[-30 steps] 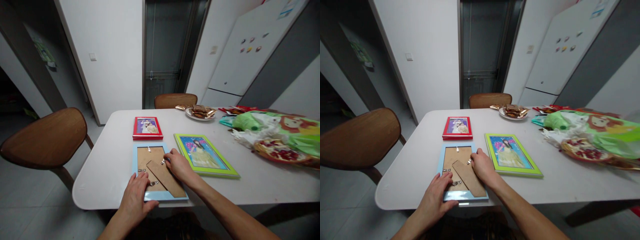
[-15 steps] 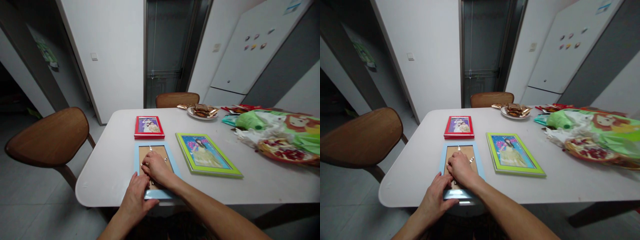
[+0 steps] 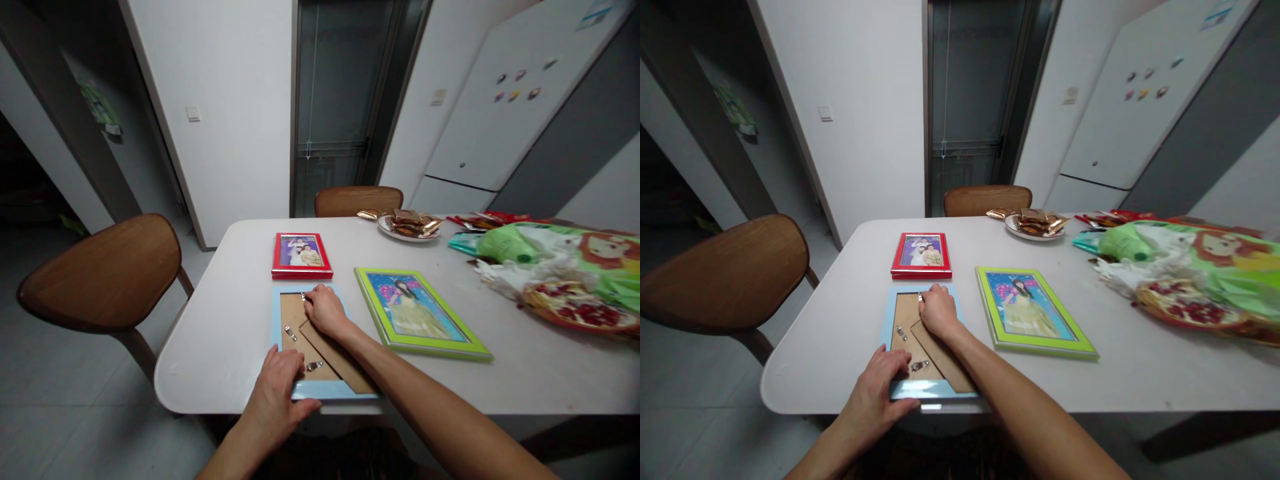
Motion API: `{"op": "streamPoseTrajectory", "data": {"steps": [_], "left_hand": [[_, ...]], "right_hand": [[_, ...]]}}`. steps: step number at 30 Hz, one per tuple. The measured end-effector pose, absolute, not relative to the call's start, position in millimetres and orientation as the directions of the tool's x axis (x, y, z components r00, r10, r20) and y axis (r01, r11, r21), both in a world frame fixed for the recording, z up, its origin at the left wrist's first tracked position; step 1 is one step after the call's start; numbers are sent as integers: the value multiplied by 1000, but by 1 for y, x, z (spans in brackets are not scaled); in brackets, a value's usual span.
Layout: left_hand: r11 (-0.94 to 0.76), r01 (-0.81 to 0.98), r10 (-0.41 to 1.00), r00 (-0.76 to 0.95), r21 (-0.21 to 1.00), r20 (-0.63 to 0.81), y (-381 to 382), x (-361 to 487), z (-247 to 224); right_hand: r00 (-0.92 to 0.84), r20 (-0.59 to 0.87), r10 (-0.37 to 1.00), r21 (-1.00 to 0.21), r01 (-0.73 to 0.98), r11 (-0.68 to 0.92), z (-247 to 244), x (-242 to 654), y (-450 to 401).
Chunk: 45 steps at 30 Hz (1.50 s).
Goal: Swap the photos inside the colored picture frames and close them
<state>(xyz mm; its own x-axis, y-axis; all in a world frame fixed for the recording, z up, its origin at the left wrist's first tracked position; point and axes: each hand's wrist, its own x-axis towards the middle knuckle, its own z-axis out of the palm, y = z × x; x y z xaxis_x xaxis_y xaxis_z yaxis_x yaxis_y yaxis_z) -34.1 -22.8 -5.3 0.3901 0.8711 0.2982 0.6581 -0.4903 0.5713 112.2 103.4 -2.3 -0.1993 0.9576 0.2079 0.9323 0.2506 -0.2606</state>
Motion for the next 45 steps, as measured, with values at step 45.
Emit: {"op": "streamPoseTrajectory", "data": {"steps": [45], "left_hand": [[184, -16, 963, -199, 983, -184, 10, -152, 3]], "right_hand": [[-52, 112, 992, -320, 944, 85, 2, 168, 51]]}}
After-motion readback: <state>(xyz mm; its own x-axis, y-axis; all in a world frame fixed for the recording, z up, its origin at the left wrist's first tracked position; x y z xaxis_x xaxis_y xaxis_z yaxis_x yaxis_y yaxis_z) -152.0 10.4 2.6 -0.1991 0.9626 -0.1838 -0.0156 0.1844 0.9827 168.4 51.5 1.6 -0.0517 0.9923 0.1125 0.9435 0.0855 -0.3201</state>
